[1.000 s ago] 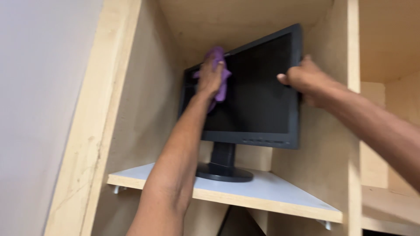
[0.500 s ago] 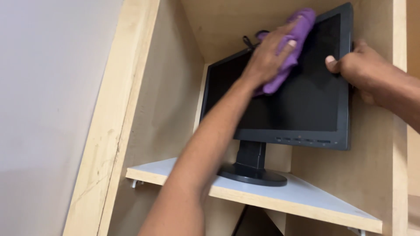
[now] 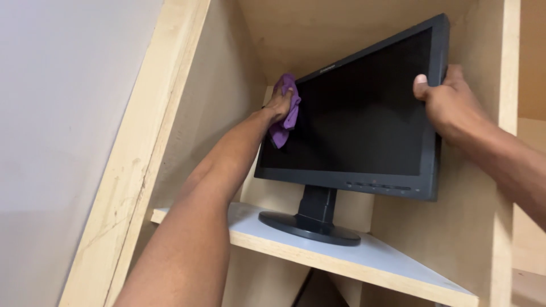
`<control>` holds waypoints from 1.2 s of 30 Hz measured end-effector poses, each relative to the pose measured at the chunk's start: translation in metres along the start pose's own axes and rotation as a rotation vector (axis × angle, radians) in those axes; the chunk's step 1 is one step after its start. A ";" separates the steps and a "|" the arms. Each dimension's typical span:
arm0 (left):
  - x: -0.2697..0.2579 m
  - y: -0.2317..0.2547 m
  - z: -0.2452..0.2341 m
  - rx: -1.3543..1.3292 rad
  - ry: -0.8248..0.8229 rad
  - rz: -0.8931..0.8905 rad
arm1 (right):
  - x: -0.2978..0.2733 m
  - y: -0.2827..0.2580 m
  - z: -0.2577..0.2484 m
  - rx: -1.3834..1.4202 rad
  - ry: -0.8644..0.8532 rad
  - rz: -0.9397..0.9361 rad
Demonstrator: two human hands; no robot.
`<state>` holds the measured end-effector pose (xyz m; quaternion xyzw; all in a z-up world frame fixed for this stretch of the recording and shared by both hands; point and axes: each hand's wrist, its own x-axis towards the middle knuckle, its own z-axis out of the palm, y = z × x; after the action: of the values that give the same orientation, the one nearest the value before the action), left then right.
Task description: The person wipes the front, sides, and back of two black computer monitors on a wooden shelf using a purple cloth. The person also wipes the shelf surface between the monitors.
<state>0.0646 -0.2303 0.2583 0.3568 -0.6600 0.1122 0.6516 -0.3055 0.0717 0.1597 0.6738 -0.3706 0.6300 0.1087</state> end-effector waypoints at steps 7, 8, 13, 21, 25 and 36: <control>-0.071 -0.003 0.023 -0.065 0.166 -0.024 | -0.008 -0.001 0.001 0.301 -0.072 0.010; -0.090 -0.001 0.024 -0.060 0.163 -0.092 | -0.007 -0.001 0.002 0.357 -0.082 0.030; -0.187 0.006 0.025 -0.103 0.174 -0.176 | -0.012 0.000 0.002 0.450 -0.107 0.061; -0.211 0.124 0.036 -0.133 0.131 -0.370 | -0.002 0.010 0.006 0.461 -0.096 0.020; -0.231 0.207 0.060 -0.121 0.128 -0.041 | 0.000 0.006 0.000 0.629 -0.207 0.077; -0.342 0.295 0.066 -0.119 0.100 0.328 | -0.002 0.012 -0.019 0.874 -0.322 0.049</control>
<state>-0.2046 0.0528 0.0225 0.1990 -0.6815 0.1955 0.6766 -0.3271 0.0756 0.1573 0.7367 -0.0985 0.6168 -0.2590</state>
